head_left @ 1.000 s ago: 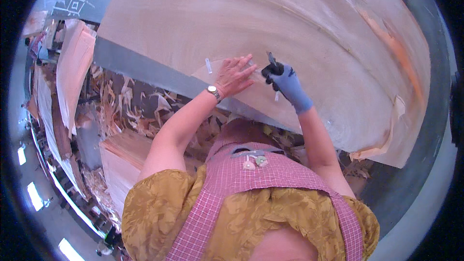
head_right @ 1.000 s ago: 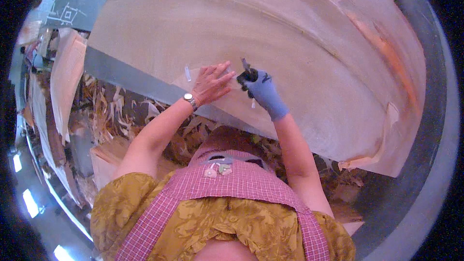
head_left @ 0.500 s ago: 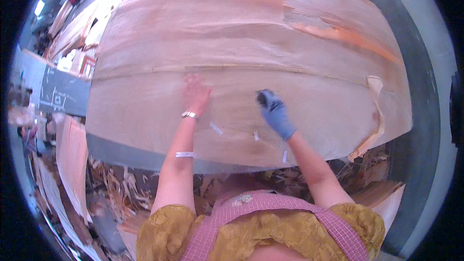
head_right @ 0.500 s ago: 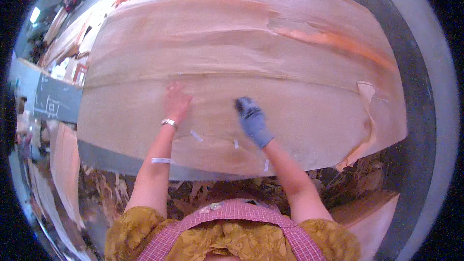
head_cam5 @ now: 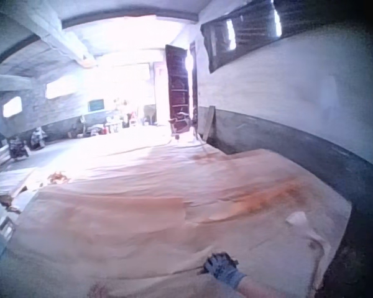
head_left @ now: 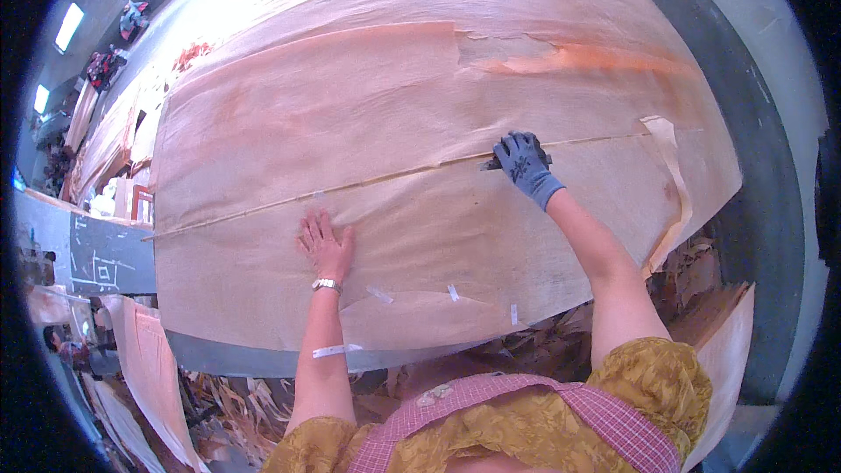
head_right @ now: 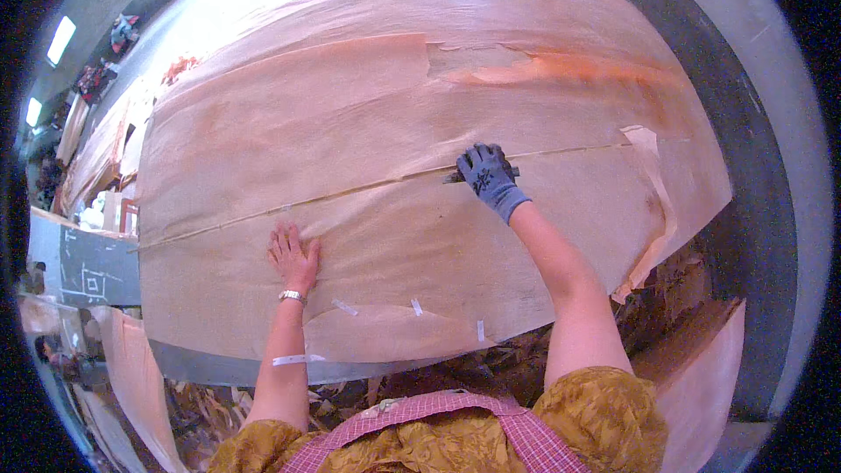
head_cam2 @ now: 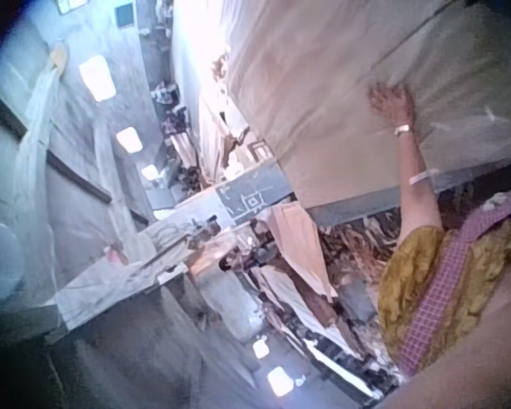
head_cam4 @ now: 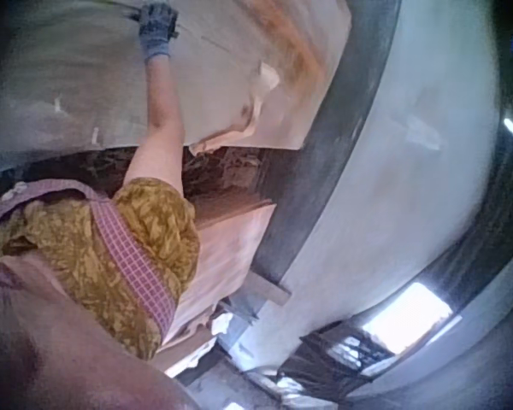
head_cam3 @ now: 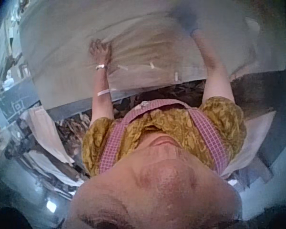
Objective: The person cuts and peels strips of wood veneer from a large sheet using a hand tool, then stacks the sheets and applies tape to secure them.
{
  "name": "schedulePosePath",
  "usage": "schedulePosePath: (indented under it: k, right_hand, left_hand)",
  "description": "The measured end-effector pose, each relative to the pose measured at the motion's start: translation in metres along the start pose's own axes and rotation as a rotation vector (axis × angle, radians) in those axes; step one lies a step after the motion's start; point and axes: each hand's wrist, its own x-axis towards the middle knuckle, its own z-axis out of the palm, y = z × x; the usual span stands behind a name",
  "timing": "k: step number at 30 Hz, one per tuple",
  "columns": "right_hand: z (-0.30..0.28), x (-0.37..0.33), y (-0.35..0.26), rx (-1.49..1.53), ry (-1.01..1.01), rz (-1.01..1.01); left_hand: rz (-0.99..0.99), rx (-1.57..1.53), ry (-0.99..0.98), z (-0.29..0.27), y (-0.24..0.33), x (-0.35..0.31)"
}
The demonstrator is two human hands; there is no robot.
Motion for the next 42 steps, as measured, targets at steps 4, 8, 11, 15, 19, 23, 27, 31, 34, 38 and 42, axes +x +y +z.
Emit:
schedulePosePath:
  k: [4, 8, 11, 15, 19, 23, 27, 31, 34, 38, 42]
  right_hand:
    - [-0.017, -0.033, 0.004, 0.300, -0.075, 0.164]
    - [0.008, -0.087, 0.028, 0.263, -0.063, 0.278]
    - [0.031, -0.108, 0.053, 0.154, -0.054, 0.357]
    - [0.037, -0.114, 0.069, 0.254, -0.134, 0.399]
    - [0.053, -0.125, 0.080, 0.332, -0.063, 0.308]
    - [0.041, -0.117, 0.060, 0.215, -0.005, 0.203]
    - [0.032, -0.105, 0.050, 0.258, -0.010, 0.174]
    - [0.015, -0.091, 0.037, 0.327, -0.062, 0.199]
    - [0.013, -0.091, 0.034, 0.288, 0.041, 0.176]
    - [0.028, -0.112, 0.046, 0.186, -0.002, 0.223]
    - [0.059, -0.120, 0.059, 0.209, -0.008, 0.225]
  left_hand:
    - [-0.028, 0.026, -0.031, -0.001, 0.002, -0.017]
    - [-0.084, 0.062, -0.130, -0.007, 0.013, -0.031]
    - [-0.127, 0.072, -0.067, -0.014, 0.014, 0.000]
    - [-0.196, 0.158, 0.080, 0.008, -0.015, 0.022]
    - [-0.241, 0.046, 0.134, -0.005, -0.031, 0.028]
    - [-0.500, 0.056, 0.387, -0.004, -0.123, -0.002]
    - [-0.765, 0.071, 0.167, -0.008, -0.161, -0.027]
    - [-0.748, 0.075, 0.121, -0.002, -0.179, -0.053]
    - [-0.746, 0.071, 0.138, 0.000, -0.184, -0.070]
    - [-0.787, 0.081, -0.021, -0.036, -0.150, -0.042]
    - [-0.353, 0.139, 0.223, 0.009, -0.145, 0.006]
